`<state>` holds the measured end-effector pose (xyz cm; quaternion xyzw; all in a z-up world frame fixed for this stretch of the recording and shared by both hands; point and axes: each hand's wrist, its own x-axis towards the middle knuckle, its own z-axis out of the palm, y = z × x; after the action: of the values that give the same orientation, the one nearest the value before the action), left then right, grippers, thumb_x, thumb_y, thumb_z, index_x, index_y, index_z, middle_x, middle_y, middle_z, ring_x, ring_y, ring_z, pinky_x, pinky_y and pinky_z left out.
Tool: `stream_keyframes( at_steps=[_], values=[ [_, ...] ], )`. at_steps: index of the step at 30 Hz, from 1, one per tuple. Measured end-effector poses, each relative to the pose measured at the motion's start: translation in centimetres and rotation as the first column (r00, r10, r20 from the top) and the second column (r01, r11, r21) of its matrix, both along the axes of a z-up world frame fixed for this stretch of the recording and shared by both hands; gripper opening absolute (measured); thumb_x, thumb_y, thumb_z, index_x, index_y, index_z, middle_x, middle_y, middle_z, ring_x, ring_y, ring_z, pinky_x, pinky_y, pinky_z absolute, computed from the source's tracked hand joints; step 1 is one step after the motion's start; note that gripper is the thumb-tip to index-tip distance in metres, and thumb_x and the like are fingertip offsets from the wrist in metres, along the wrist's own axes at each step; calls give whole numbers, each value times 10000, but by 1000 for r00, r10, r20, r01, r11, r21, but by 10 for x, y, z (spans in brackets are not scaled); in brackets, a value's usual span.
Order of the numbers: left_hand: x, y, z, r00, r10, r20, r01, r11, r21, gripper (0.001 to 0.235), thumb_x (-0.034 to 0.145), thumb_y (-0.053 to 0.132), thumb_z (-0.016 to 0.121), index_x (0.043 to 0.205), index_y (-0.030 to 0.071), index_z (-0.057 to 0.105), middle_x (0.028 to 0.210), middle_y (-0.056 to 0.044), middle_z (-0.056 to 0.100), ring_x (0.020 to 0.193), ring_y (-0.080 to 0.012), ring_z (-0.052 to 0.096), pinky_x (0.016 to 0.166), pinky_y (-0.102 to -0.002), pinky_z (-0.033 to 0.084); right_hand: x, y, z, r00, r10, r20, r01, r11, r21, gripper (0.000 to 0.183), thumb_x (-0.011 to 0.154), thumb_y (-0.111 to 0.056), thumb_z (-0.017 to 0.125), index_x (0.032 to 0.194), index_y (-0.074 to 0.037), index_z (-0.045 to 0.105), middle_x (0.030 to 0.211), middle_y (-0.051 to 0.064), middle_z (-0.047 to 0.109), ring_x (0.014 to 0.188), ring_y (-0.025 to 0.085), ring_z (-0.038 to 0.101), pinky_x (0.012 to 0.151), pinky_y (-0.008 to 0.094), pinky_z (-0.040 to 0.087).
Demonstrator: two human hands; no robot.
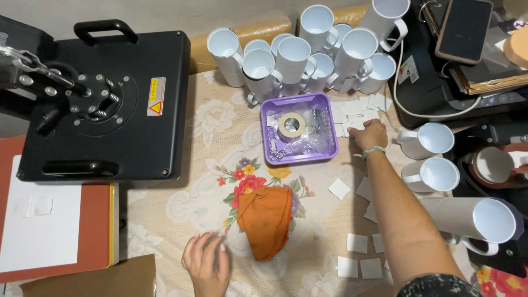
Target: Operating a heat press to apply transfers to small patches
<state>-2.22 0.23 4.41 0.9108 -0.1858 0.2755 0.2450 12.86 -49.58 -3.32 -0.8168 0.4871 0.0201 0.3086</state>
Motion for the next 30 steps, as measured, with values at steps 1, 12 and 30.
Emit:
stream_keyframes(
  at_steps=[1,12,30],
  values=[
    [-1,-1,1,1000,3,-22,-3,1000,3,184,920,146,609,1080,140,700,1194,-62,668,1208,-307,561,1102,-386,372,-1,2,8,999,-40,-16,41,999,35,509,787,-419,865,1108,-139,587,1211,96,619,1068,290,613,836,440,505],
    [-7,-7,4,997,-68,-38,68,998,-13,212,918,140,598,1111,149,686,1206,-54,664,1228,-321,551,1085,-393,364,-18,6,-1,991,-131,-31,133,987,92,518,755,-486,855,1070,-155,611,1133,65,663,1022,292,621,849,436,486],
    [41,-52,90,818,-533,-218,411,806,-426,178,963,146,609,1050,100,757,991,-53,711,1042,-267,607,953,-402,471,-127,160,137,808,-27,589,-355,775,523,336,785,12,814,1066,-40,638,851,86,746,719,116,641,658,211,505]
  ],
)
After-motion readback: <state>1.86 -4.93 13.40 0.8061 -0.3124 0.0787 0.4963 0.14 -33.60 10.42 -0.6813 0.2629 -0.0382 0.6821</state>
